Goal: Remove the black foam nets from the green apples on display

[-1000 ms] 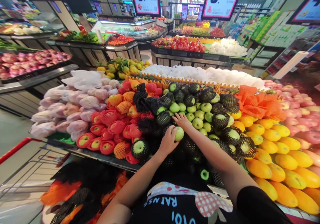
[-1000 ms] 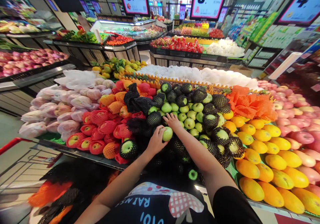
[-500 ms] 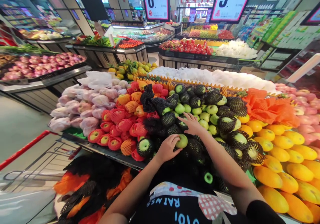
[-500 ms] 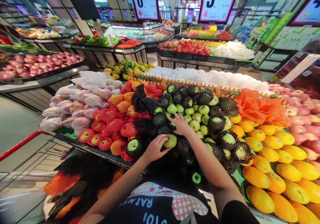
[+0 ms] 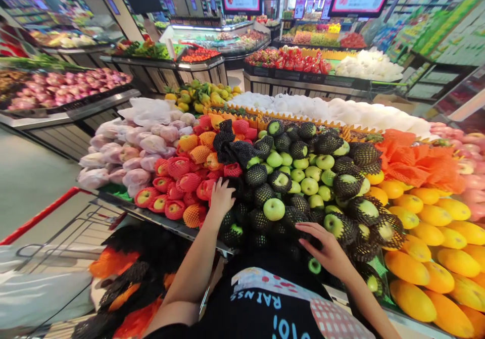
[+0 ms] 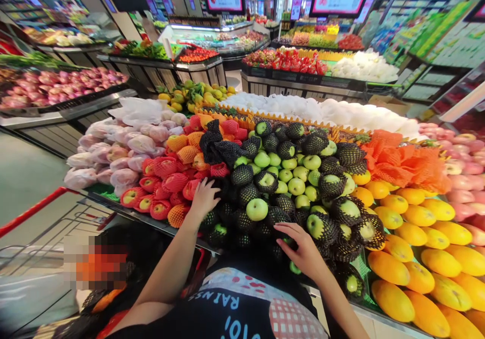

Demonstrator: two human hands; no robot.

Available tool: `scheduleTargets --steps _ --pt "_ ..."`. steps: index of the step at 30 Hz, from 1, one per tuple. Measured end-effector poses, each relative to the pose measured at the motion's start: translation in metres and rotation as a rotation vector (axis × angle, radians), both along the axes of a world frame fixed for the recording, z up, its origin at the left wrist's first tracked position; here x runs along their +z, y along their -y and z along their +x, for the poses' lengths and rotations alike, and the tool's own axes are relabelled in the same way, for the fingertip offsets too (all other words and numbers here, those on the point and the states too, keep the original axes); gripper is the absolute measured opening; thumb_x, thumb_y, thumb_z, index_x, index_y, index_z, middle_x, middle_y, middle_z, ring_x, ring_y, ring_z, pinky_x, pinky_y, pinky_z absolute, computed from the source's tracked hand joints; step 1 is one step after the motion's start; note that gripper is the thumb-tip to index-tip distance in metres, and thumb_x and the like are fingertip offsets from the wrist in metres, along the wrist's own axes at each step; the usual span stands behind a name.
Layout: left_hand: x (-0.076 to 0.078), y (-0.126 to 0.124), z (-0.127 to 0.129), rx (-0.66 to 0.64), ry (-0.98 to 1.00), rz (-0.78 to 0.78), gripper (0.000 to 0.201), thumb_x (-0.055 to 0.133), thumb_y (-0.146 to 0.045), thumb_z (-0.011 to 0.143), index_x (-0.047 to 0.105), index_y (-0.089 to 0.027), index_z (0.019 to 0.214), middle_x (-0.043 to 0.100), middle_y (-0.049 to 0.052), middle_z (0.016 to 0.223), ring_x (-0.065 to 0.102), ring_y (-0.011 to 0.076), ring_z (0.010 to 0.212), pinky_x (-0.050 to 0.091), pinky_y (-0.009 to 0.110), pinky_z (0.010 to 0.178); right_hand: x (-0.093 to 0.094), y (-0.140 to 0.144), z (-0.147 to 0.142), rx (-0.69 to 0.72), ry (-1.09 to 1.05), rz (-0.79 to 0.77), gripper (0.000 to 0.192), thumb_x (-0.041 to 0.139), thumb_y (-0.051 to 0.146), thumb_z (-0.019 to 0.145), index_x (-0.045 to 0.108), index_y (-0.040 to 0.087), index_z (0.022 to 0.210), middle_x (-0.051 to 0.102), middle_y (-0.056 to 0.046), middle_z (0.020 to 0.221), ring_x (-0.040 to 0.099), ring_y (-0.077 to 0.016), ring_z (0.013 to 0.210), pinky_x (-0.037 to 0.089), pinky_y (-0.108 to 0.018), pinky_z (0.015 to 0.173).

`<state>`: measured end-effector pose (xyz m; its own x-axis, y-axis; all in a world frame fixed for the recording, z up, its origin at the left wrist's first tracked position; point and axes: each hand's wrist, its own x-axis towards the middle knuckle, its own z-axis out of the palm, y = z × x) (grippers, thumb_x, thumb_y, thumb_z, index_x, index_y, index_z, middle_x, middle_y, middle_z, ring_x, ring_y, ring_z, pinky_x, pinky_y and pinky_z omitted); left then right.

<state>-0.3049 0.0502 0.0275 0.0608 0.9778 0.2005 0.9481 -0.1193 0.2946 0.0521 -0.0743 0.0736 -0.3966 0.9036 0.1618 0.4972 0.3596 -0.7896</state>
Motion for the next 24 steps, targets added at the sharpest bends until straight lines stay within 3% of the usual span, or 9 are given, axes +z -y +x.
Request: scheduleTargets --steps 4,6,8,10,12,15,19,22,24 --pt "0.017 0.006 0.002 0.044 0.108 0.131 0.011 0.063 -0.015 0.08 0.07 -0.021 0.087 0.063 0.01 0.124 0.048 0.0339 0.13 0.039 0.055 0.11 -0.008 0.019 0.022 -0.179 -0.079 -0.049 0.029 0.063 0.033 0.093 0.066 0.032 0.121 0.07 -0.006 0.122 0.064 -0.0255 0.116 0.05 -0.049 0.104" --pt "0.03 0.016 0.016 0.081 0.272 0.248 0.009 0.065 -0.023 0.081 0.068 -0.02 0.089 0.056 0.011 0.131 0.047 0.0318 0.13 0.038 0.052 0.112 -0.008 0.022 0.025 -0.266 -0.128 -0.064 0.024 0.064 0.035 0.091 0.069 0.031 0.115 0.072 -0.006 0.116 0.066 -0.0253 0.11 0.052 -0.047 0.101" --pt "0.041 0.029 0.035 0.044 0.549 0.244 0.013 0.067 -0.029 0.079 0.067 -0.019 0.087 0.055 0.011 0.131 0.049 0.0298 0.127 0.04 0.047 0.11 -0.004 0.022 0.021 -0.311 -0.187 -0.097 0.02 0.065 0.037 0.091 0.072 0.029 0.108 0.073 -0.006 0.11 0.068 -0.0247 0.104 0.055 -0.043 0.094" --pt "0.044 0.045 0.056 -0.066 0.931 0.008 0.018 0.069 -0.034 0.075 0.067 -0.018 0.084 0.06 0.01 0.119 0.057 0.0268 0.114 0.047 0.041 0.101 0.001 0.02 0.012 -0.307 -0.254 -0.156 0.021 0.064 0.04 0.091 0.072 0.028 0.107 0.074 -0.007 0.108 0.068 -0.0241 0.1 0.056 -0.041 0.09" --pt "0.042 0.061 0.077 -0.19 1.278 -0.398 0.025 0.07 -0.037 0.072 0.069 -0.017 0.086 0.066 0.008 0.103 0.063 0.0233 0.095 0.051 0.036 0.087 0.006 0.017 0.001 -0.257 -0.322 -0.222 0.027 0.061 0.042 0.093 0.069 0.028 0.115 0.073 -0.007 0.113 0.068 -0.0235 0.102 0.056 -0.04 0.09" --pt "0.038 0.08 0.102 -0.4 1.445 -0.883 0.03 0.075 -0.039 0.07 0.071 -0.015 0.088 0.068 0.004 0.087 0.061 0.0178 0.079 0.048 0.03 0.077 0.01 0.013 -0.014 -0.127 -0.368 -0.277 0.042 0.063 0.046 0.091 0.061 0.029 0.129 0.068 -0.008 0.126 0.065 -0.0247 0.112 0.053 -0.042 0.097" --pt "0.04 0.092 0.115 -0.613 1.298 -1.02 0.03 0.075 -0.043 0.075 0.068 -0.016 0.087 0.065 0.002 0.084 0.057 0.0146 0.079 0.044 0.027 0.077 0.008 0.012 -0.025 -0.052 -0.29 -0.246 0.042 0.078 0.042 0.079 0.066 0.026 0.116 0.07 -0.007 0.117 0.065 -0.0259 0.109 0.051 -0.043 0.098" --pt "0.039 0.093 0.11 -0.617 1.246 -1.034 0.039 0.074 -0.052 0.075 0.064 -0.016 0.086 0.059 -0.001 0.08 0.051 0.0128 0.075 0.04 0.025 0.072 0.007 0.011 -0.025 -0.102 -0.268 -0.262 0.025 0.079 0.041 0.077 0.066 0.024 0.089 0.072 -0.005 0.103 0.066 -0.0241 0.096 0.052 -0.039 0.089" --pt "0.039 0.093 0.103 -0.637 1.234 -1.046 0.044 0.076 -0.055 0.071 0.06 -0.016 0.084 0.053 -0.003 0.077 0.047 0.0109 0.071 0.037 0.023 0.067 0.007 0.012 -0.024 -0.105 -0.292 -0.339 0.025 0.078 0.043 0.077 0.064 0.023 0.081 0.07 -0.004 0.092 0.064 -0.0218 0.087 0.051 -0.036 0.082"
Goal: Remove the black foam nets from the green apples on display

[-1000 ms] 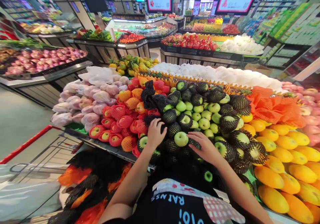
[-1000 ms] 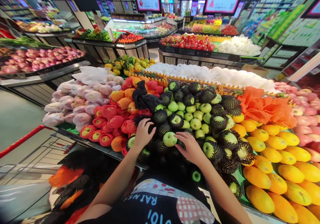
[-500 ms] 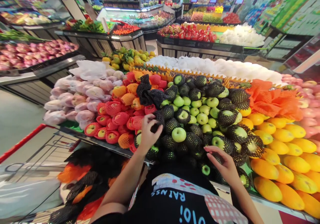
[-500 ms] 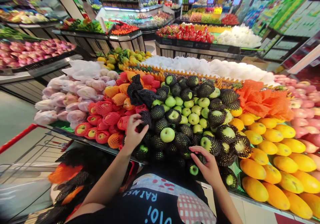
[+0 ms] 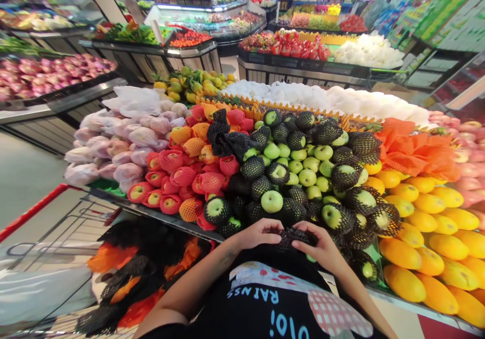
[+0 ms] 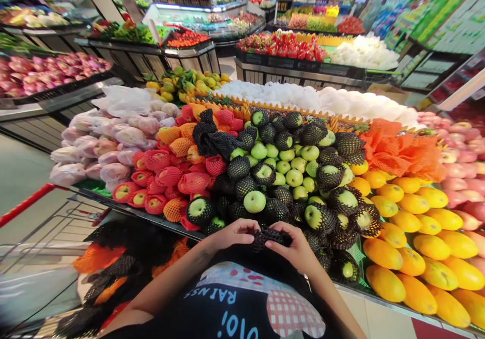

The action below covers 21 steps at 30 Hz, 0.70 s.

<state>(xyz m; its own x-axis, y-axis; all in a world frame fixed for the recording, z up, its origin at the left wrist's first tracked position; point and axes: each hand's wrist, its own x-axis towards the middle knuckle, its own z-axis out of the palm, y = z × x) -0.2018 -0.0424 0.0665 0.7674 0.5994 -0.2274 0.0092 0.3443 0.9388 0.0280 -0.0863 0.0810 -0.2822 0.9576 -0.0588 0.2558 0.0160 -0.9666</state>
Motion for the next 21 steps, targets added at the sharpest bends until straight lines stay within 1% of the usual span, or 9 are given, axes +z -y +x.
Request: scheduleTargets --steps 4,5,7,10,13,15,16,19,21 --pt "0.003 0.0 -0.007 -0.059 -0.008 0.091 0.053 0.089 -0.044 0.054 0.054 -0.017 0.082 0.052 -0.004 0.082 0.045 0.0113 0.076 0.036 0.023 0.07 0.001 0.004 0.0 0.007 -0.194 -0.187 0.032 0.076 0.049 0.078 0.059 0.022 0.076 0.06 0.002 0.069 0.055 -0.0146 0.065 0.045 -0.028 0.063" --pt "0.004 0.001 -0.006 -0.064 -0.023 0.101 0.053 0.09 -0.041 0.053 0.054 -0.017 0.083 0.053 -0.004 0.083 0.046 0.0116 0.077 0.037 0.023 0.071 0.001 0.005 -0.001 -0.002 -0.245 -0.229 0.034 0.076 0.05 0.078 0.057 0.022 0.076 0.058 0.003 0.066 0.052 -0.0136 0.062 0.044 -0.026 0.061" --pt "0.003 0.002 -0.002 -0.045 -0.056 0.092 0.05 0.088 -0.041 0.056 0.054 -0.018 0.084 0.053 -0.004 0.081 0.047 0.0113 0.075 0.038 0.023 0.07 -0.002 0.007 -0.004 -0.029 -0.314 -0.298 0.036 0.076 0.052 0.077 0.056 0.022 0.078 0.056 0.004 0.065 0.049 -0.0124 0.059 0.042 -0.025 0.058" --pt "-0.003 0.004 0.004 0.094 -0.027 0.015 0.045 0.085 -0.045 0.063 0.054 -0.017 0.081 0.052 -0.004 0.075 0.049 0.0101 0.069 0.038 0.023 0.066 -0.007 0.008 -0.009 -0.038 -0.387 -0.35 0.043 0.078 0.059 0.071 0.06 0.022 0.084 0.05 0.005 0.063 0.042 -0.0108 0.054 0.036 -0.024 0.052" --pt "-0.01 0.002 0.006 0.325 0.182 -0.159 0.046 0.086 -0.045 0.06 0.055 -0.016 0.077 0.055 -0.002 0.076 0.054 0.0105 0.069 0.041 0.023 0.067 -0.01 0.008 -0.011 -0.005 -0.45 -0.392 0.052 0.071 0.07 0.071 0.065 0.021 0.087 0.047 0.004 0.061 0.037 -0.0114 0.053 0.031 -0.024 0.049" --pt "-0.012 0.001 0.004 0.432 0.298 -0.273 0.047 0.088 -0.043 0.055 0.059 -0.016 0.079 0.058 -0.001 0.08 0.056 0.0112 0.07 0.043 0.024 0.068 -0.011 0.008 -0.01 -0.021 -0.492 -0.421 0.051 0.064 0.07 0.078 0.068 0.02 0.086 0.049 0.002 0.061 0.039 -0.0125 0.054 0.032 -0.025 0.049" --pt "-0.012 0.001 0.002 0.455 0.324 -0.313 0.047 0.089 -0.042 0.053 0.061 -0.016 0.081 0.059 0.0 0.08 0.056 0.0113 0.069 0.043 0.024 0.068 -0.011 0.008 -0.009 -0.037 -0.516 -0.434 0.048 0.063 0.067 0.08 0.069 0.02 0.086 0.051 0.001 0.063 0.041 -0.013 0.055 0.034 -0.025 0.05" --pt "-0.011 0.0 -0.002 0.426 0.318 -0.349 0.048 0.088 -0.04 0.051 0.065 -0.015 0.085 0.06 0.001 0.078 0.055 0.0118 0.068 0.042 0.024 0.066 -0.011 0.009 -0.006 -0.071 -0.571 -0.469 0.032 0.071 0.052 0.079 0.069 0.022 0.09 0.057 0.001 0.07 0.049 -0.0141 0.059 0.041 -0.026 0.056" --pt "-0.011 0.0 -0.003 0.404 0.295 -0.335 0.045 0.086 -0.04 0.053 0.065 -0.014 0.085 0.06 0.001 0.077 0.054 0.0113 0.067 0.04 0.024 0.065 -0.012 0.009 -0.003 -0.078 -0.545 -0.443 0.029 0.077 0.042 0.073 0.066 0.024 0.092 0.059 0.001 0.075 0.052 -0.0151 0.064 0.044 -0.027 0.061"
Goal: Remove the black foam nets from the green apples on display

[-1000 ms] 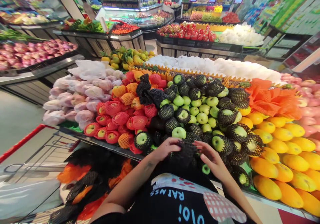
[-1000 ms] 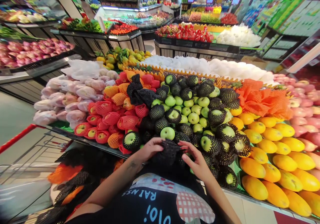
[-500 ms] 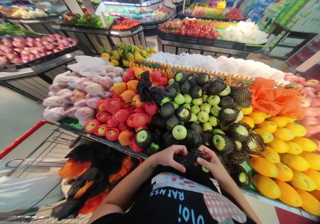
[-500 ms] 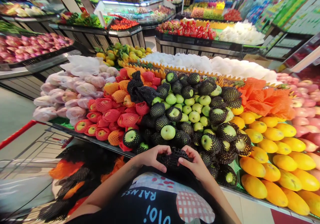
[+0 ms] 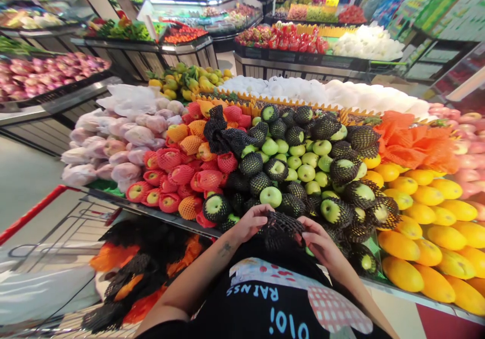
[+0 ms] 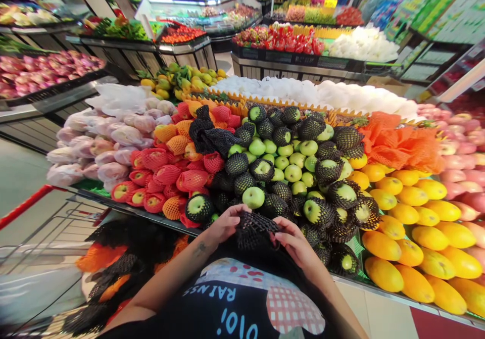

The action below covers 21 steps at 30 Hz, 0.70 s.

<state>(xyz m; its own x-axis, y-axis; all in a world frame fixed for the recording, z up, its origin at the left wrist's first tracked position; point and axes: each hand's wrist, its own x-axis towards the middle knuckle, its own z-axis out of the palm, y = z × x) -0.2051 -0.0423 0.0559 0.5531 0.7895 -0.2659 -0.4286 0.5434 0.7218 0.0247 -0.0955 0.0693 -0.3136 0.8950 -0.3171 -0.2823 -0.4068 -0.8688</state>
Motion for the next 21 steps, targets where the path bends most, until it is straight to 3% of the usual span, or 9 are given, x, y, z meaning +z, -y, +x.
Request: scheduleTargets --steps 3,6,8,11,13,15,17,21 --pt "-0.002 -0.001 -0.001 -0.017 -0.035 0.022 0.042 0.085 -0.04 0.056 0.063 -0.014 0.082 0.059 0.0 0.073 0.053 0.0094 0.063 0.038 0.022 0.061 -0.005 -0.002 0.003 -0.025 0.16 0.145 0.024 0.079 0.035 0.07 0.063 0.024 0.084 0.06 0.001 0.078 0.054 -0.0162 0.07 0.046 -0.028 0.066" --pt "-0.006 -0.003 -0.002 -0.069 -0.092 0.054 0.041 0.084 -0.041 0.062 0.059 -0.015 0.081 0.058 -0.003 0.068 0.051 0.0072 0.056 0.036 0.02 0.056 -0.013 -0.006 0.004 -0.154 0.429 0.361 0.015 0.073 0.028 0.073 0.061 0.023 0.079 0.06 -0.001 0.08 0.055 -0.0188 0.077 0.046 -0.031 0.071" --pt "-0.007 -0.004 -0.002 -0.132 -0.144 0.074 0.04 0.081 -0.044 0.069 0.056 -0.016 0.084 0.058 -0.004 0.066 0.051 0.0069 0.052 0.035 0.019 0.052 -0.016 -0.009 0.003 -0.293 0.607 0.442 0.01 0.066 0.023 0.075 0.061 0.024 0.084 0.061 -0.003 0.085 0.056 -0.0211 0.082 0.047 -0.034 0.075" --pt "-0.005 -0.004 0.0 -0.246 -0.2 0.133 0.042 0.077 -0.049 0.075 0.053 -0.018 0.088 0.062 -0.003 0.067 0.056 0.0087 0.054 0.036 0.019 0.051 -0.014 -0.017 0.001 -0.412 0.703 0.453 0.024 0.057 0.019 0.074 0.064 0.023 0.097 0.066 -0.006 0.097 0.059 -0.0247 0.092 0.047 -0.039 0.085" --pt "-0.002 -0.004 0.002 -0.297 -0.218 0.175 0.043 0.077 -0.05 0.075 0.052 -0.018 0.088 0.064 -0.002 0.07 0.056 0.0087 0.057 0.036 0.019 0.052 -0.009 -0.024 -0.001 -0.357 0.587 0.372 0.027 0.056 0.022 0.072 0.067 0.023 0.096 0.069 -0.006 0.098 0.06 -0.026 0.097 0.045 -0.04 0.091" --pt "0.0 -0.005 0.005 -0.252 -0.25 0.182 0.045 0.077 -0.052 0.074 0.053 -0.017 0.088 0.064 -0.002 0.072 0.053 0.0067 0.055 0.033 0.017 0.049 -0.002 -0.03 -0.005 -0.27 0.368 0.211 0.021 0.059 0.027 0.07 0.068 0.024 0.088 0.071 -0.004 0.089 0.061 -0.0257 0.091 0.046 -0.039 0.089" --pt "-0.001 -0.007 0.007 -0.114 -0.293 0.156 0.047 0.076 -0.055 0.073 0.054 -0.017 0.089 0.06 -0.004 0.069 0.046 0.0045 0.05 0.027 0.017 0.044 0.003 -0.034 -0.009 -0.207 0.147 0.08 0.014 0.063 0.032 0.068 0.065 0.024 0.079 0.068 -0.002 0.074 0.062 -0.0247 0.081 0.047 -0.038 0.083" --pt "-0.01 -0.015 0.007 0.147 -0.352 0.104 0.051 0.074 -0.062 0.072 0.053 -0.018 0.088 0.054 -0.006 0.062 0.041 0.0047 0.046 0.022 0.017 0.04 0.004 -0.041 -0.018 -0.148 -0.07 0.036 0.024 0.068 0.046 0.074 0.063 0.023 0.079 0.063 -0.001 0.067 0.061 -0.0213 0.071 0.048 -0.034 0.071"
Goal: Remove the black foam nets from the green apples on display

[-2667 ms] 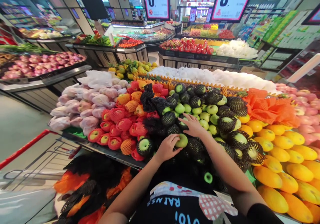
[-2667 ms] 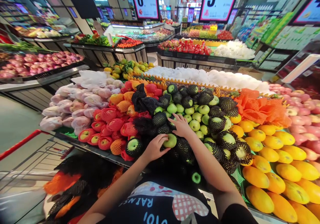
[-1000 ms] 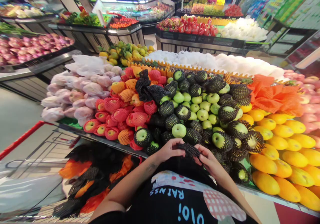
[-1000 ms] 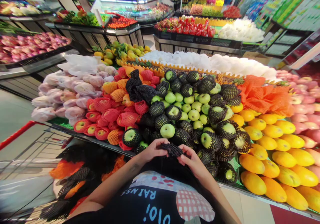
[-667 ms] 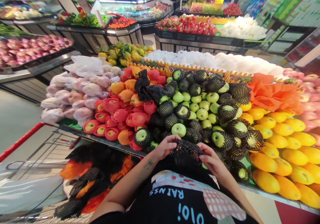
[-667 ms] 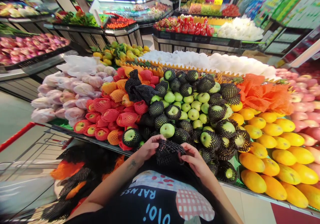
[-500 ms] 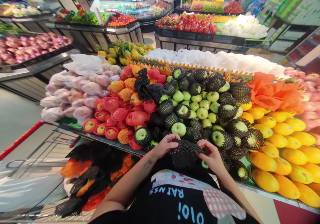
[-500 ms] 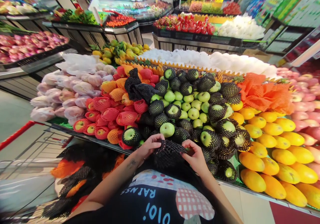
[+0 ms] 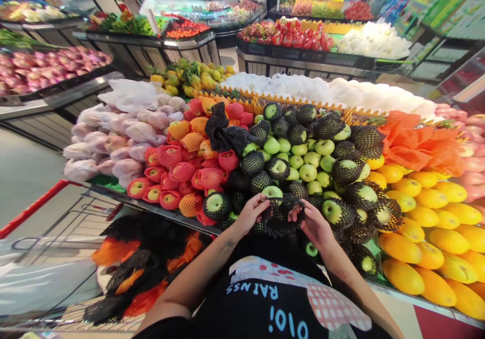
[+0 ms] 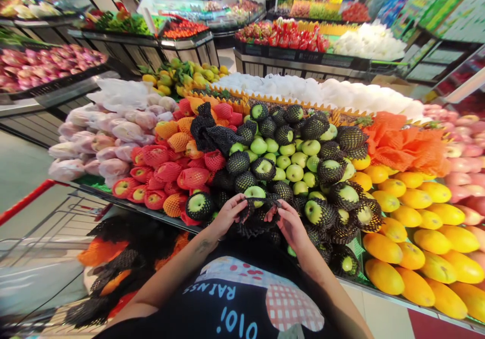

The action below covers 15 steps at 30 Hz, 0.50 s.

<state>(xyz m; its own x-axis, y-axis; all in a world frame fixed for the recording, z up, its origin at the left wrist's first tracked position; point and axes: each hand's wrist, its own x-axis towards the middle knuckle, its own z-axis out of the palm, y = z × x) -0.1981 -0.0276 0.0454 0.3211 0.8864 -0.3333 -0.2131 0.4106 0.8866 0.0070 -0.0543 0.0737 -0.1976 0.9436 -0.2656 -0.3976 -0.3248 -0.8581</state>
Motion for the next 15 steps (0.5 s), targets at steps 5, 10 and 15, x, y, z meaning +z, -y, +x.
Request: scheduleTargets --steps 5,10,15 --pt "-0.017 -0.012 -0.006 0.254 -0.176 0.043 0.043 0.074 -0.054 0.073 0.054 -0.018 0.085 0.049 -0.007 0.065 0.042 0.0058 0.051 0.026 0.016 0.042 -0.014 -0.022 -0.011 0.0 0.378 0.089 0.037 0.057 0.059 0.083 0.057 0.023 0.079 0.057 0.001 0.066 0.053 -0.0162 0.058 0.046 -0.03 0.058" --pt "-0.034 -0.025 -0.011 0.426 -0.443 0.233 0.021 0.068 -0.036 0.081 0.058 -0.018 0.081 0.059 -0.002 0.074 0.056 0.0122 0.068 0.044 0.021 0.059 -0.027 -0.058 -0.022 -0.075 0.674 0.225 0.031 0.06 0.053 0.081 0.058 0.022 0.079 0.057 0.0 0.071 0.053 -0.019 0.069 0.044 -0.032 0.068" --pt "-0.044 -0.03 -0.015 0.405 -0.753 0.377 0.005 0.062 -0.022 0.085 0.063 -0.017 0.088 0.069 0.005 0.088 0.064 0.0171 0.078 0.049 0.027 0.072 -0.027 -0.085 -0.029 -0.044 0.956 0.302 0.009 0.055 0.027 0.086 0.057 0.023 0.078 0.063 -0.003 0.077 0.056 -0.0212 0.075 0.04 -0.032 0.073"
